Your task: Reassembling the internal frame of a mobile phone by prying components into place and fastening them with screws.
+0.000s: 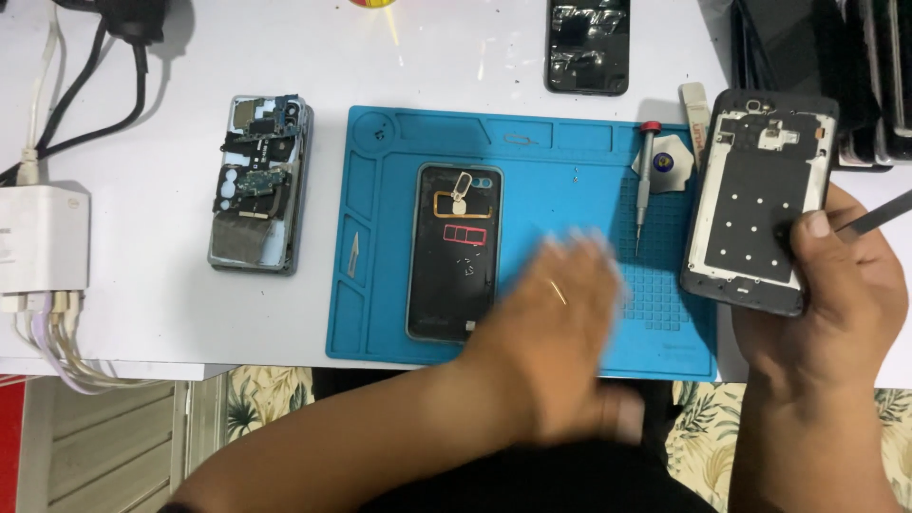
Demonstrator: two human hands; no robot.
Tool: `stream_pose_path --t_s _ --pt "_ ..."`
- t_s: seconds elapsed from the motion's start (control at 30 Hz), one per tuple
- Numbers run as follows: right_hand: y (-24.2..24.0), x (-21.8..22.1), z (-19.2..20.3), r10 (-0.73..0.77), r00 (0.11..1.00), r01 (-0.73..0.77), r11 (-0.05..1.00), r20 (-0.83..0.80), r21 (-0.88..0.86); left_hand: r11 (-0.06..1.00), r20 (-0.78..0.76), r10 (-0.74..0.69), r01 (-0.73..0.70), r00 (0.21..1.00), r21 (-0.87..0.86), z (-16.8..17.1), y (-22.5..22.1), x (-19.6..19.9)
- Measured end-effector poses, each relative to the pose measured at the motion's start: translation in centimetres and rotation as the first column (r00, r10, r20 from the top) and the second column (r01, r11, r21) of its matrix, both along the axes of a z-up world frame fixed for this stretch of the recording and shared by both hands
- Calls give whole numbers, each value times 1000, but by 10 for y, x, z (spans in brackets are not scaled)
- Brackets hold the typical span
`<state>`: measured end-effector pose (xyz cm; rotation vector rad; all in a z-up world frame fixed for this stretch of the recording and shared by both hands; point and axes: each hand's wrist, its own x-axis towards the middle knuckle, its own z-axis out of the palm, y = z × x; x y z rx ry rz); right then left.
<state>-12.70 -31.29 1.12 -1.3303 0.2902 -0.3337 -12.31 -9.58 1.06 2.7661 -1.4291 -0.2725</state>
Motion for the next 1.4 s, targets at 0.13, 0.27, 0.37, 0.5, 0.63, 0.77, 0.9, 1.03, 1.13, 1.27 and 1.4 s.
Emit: stream_pose_path --t_s 0.13,0.27,0.37,0.5,0.63,0.77,0.9,1.03,1.13,1.27,1.4 --pt "-1 0 -1 45 999 -45 999 3 -3 681 -397 -726 504 562 -531 -22 24 -30" --pt "6 -5 -3 7 999 -8 1000 -52 -22 824 2 -227 193 974 -533 -27 23 -33" --pt "22 -13 7 -9 980 -17 991 -197 -132 805 -150 -513 413 845 -427 -41 30 -47" --pt "35 -9 17 227 886 -317 933 -404 -172 698 -466 -682 312 563 -645 -4 52 -27" --pt "50 -16 12 300 785 -418 903 -543 -104 503 -78 -434 170 898 -847 1 67 -26" --pt "52 -18 7 325 721 -548 809 -612 -215 732 231 -4 161 973 -662 -6 71 -16" --pt "59 -9 27 116 590 -747 454 -799 -485 825 263 120 51 957 -563 -7 71 -12" --pt "65 -2 41 149 515 -814 394 -844 -427 813 240 110 51 964 -580 -12 72 -10" --pt "70 2 47 141 435 -859 359 -889 -364 814 197 44 79 979 -576 -14 74 -9" --pt "67 -1 39 87 434 -885 227 -897 -406 802 170 16 89 985 -591 -18 74 -11" --pt "65 -2 31 57 470 -877 137 -881 -460 802 136 33 55 990 -595 -20 74 -13"
